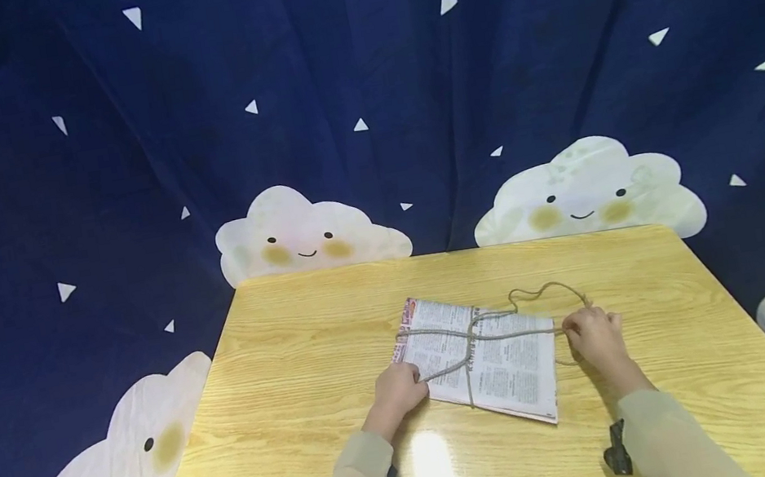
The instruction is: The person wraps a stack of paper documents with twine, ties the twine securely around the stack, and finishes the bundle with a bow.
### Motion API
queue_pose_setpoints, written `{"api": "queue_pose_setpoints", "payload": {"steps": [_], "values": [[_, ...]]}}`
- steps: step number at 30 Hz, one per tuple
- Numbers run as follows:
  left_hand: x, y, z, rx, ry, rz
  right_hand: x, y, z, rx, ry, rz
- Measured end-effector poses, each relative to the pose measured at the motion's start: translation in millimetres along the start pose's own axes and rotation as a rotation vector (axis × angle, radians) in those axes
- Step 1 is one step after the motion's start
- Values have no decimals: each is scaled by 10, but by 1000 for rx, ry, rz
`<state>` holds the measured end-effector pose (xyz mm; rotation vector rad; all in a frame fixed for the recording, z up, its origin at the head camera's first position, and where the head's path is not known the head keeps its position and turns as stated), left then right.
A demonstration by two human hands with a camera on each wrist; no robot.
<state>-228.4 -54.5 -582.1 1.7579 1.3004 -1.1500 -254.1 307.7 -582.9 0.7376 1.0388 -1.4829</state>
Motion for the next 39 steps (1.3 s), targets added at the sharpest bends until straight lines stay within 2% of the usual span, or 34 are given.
{"api": "queue_pose_setpoints", "payload": {"steps": [4, 6, 8, 10, 12, 17, 22, 27, 34, 39], "values": [[-22, -4, 1, 7, 8, 43, -16, 14, -52, 31, -166, -114], [-41, -5, -11, 20, 2, 63, -37, 18, -89, 112, -248, -178], [-63, -7, -28, 43, -4, 79, -59, 25, -130, 225, -284, -216], [-80, -8, -51, 71, 2, 91, -75, 33, -163, 329, -293, -206], [-89, -9, -79, 100, 20, 98, -79, 44, -189, 399, -284, -157], [-58, -19, -157, 167, 96, 98, -53, 59, -206, 432, -283, -59], [13, -33, -222, 211, 129, 83, -23, 42, -177, 379, -311, -75], [69, -35, -268, 225, 156, 84, -10, 12, -155, 217, -334, -86], [147, -33, -346, 283, 161, 61, 60, -3, -182, 16, -362, 20], [189, -13, -432, 296, 153, 63, 98, 17, -190, -6, -367, 72]]}}
Point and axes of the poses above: each hand's wrist, its own y-axis away from the middle knuckle, its own x-axis out of the palm, z = x × y, the point moved 1 cm from there along -y, towards the middle knuckle, and after that the axes turned 3 degrees about x, right-handed, at the moved point
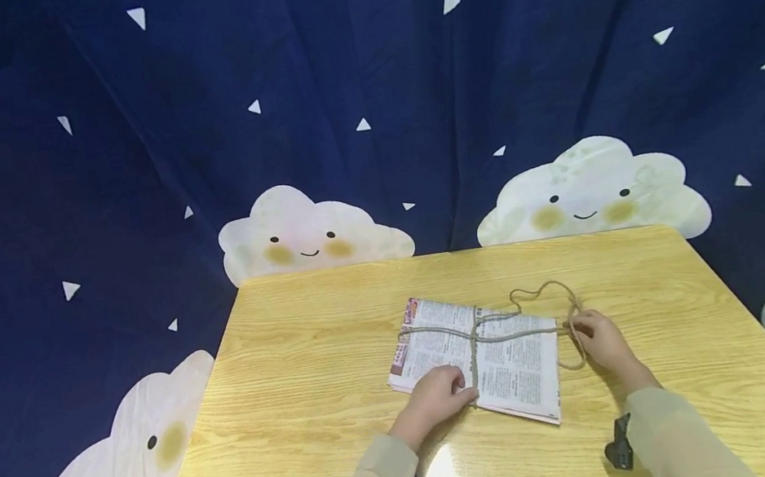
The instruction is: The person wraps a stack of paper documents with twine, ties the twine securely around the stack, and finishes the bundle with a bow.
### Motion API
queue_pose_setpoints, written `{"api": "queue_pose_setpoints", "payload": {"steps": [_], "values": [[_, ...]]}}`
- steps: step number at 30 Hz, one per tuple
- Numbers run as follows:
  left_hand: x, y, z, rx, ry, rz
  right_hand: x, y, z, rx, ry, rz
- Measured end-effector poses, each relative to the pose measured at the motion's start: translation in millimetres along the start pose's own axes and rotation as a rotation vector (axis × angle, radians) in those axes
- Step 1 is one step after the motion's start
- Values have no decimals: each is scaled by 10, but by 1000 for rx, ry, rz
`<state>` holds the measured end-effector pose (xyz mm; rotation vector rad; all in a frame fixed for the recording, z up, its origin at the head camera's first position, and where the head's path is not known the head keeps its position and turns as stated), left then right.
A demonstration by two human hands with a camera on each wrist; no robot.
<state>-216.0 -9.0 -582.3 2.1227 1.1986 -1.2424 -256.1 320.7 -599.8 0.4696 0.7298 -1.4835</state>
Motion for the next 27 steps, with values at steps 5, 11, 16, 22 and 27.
{"api": "queue_pose_setpoints", "payload": {"steps": [5, 11, 16, 22, 27], "values": [[58, -5, -88, 37, -77, -11, -14, 8, 1, 58, 91, 28], [53, -16, -161, 26, -124, -26, -84, -36, 21, 137, 191, 113], [38, -33, -141, -1, -152, -29, -92, -64, 92, 80, 241, 117], [4, -36, -105, -16, -150, -37, -37, -95, 145, -8, 298, 29], [28, -33, -104, -23, -140, -32, 27, -127, 171, -49, 241, -17]]}}
Point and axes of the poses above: each hand's wrist, its own y-axis away from the middle knuckle, its own x-axis out of the palm, z = x × y, the point moved 1 cm from there along -y, towards the middle knuckle, and after that the axes turned 3 degrees about x, right-handed, at the moved point
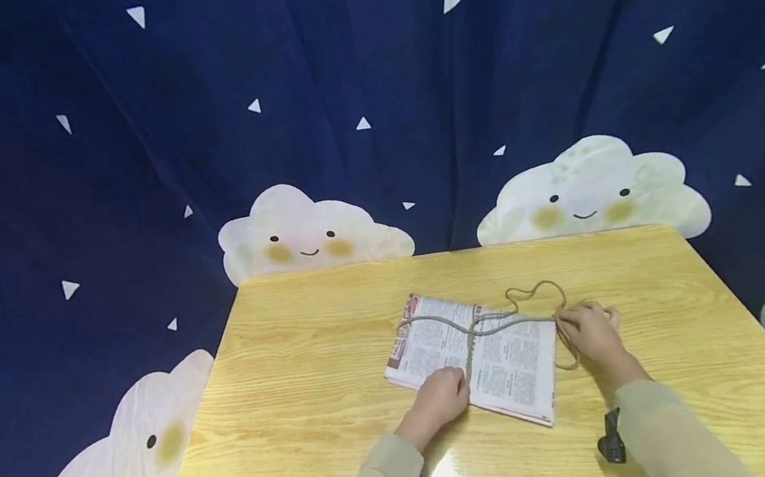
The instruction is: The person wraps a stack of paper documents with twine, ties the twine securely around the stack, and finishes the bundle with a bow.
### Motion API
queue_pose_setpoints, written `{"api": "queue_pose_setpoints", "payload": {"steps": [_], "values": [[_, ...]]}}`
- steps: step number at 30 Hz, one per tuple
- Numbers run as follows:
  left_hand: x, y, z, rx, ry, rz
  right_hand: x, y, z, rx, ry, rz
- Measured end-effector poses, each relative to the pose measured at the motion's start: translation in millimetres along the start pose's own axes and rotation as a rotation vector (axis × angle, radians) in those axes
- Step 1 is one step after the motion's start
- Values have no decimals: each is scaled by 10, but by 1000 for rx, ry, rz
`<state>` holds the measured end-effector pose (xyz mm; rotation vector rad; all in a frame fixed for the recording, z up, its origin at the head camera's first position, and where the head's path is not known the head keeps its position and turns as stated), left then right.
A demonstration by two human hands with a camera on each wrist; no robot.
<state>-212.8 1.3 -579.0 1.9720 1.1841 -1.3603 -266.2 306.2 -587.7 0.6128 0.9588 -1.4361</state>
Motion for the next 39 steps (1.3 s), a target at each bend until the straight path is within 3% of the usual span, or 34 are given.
{"api": "queue_pose_setpoints", "payload": {"steps": [7, 17, 21, 25, 33, 39], "values": [[23, 27, -63, -40, -31, -6, 74, -69, 47, 46, -210, 83], [16, -1, -28, -85, -68, -54, 112, -22, 83, 99, -162, 80], [-30, -22, 79, -109, -92, -72, 117, 40, 118, 76, -167, 94], [-84, -43, 218, -114, -133, -133, 121, 134, 222, 54, -194, 117], [-185, -124, 525, -128, -185, -198, 248, 361, 539, 174, -155, 81], [-232, -176, 727, -168, -115, -262, 373, 485, 834, 231, -149, 78]]}}
Point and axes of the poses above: each hand's wrist, its own y-axis away from the middle knuckle, its own x-axis out of the palm, z = x × y, the point moved 1 cm from there along -y, towards the middle knuckle, and after that the axes turned 3 degrees about x, right-handed, at the moved point
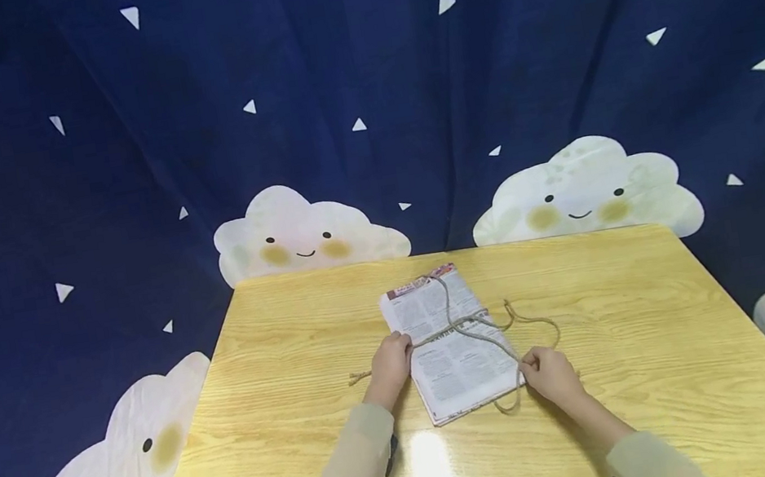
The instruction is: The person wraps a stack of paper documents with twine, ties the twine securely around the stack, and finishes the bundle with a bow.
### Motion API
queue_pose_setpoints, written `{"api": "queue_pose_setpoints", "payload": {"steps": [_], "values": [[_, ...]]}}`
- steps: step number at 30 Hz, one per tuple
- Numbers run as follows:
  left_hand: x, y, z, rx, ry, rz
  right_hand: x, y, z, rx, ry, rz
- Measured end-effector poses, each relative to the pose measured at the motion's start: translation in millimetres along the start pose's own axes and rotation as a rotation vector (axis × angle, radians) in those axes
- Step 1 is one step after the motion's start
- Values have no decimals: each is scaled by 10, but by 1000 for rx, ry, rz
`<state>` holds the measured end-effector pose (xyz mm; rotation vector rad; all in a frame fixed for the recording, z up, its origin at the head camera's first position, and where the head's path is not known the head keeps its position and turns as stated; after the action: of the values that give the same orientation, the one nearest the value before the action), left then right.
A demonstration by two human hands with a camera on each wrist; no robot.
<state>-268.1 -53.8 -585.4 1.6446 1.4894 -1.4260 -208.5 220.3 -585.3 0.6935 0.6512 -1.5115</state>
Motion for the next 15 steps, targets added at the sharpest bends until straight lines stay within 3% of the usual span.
{"api": "queue_pose_setpoints", "payload": {"steps": [7, 15], "values": [[3, -33, 116, -60, 24, -22, 130, 146, 167, -25, -24, -1], [-35, 15, 204, -82, 136, -53, -13, 37, 25, 13, -21, 30]]}}
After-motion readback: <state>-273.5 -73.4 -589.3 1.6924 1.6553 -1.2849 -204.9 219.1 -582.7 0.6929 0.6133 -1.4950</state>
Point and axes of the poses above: each hand's wrist, its own y-axis away from the middle knuckle, its own x-axis out of the palm, z = x × y, the point moved 1 cm from there along -y, towards the middle knuckle, and after that the axes turned 3 degrees about x, right-handed, at the moved point
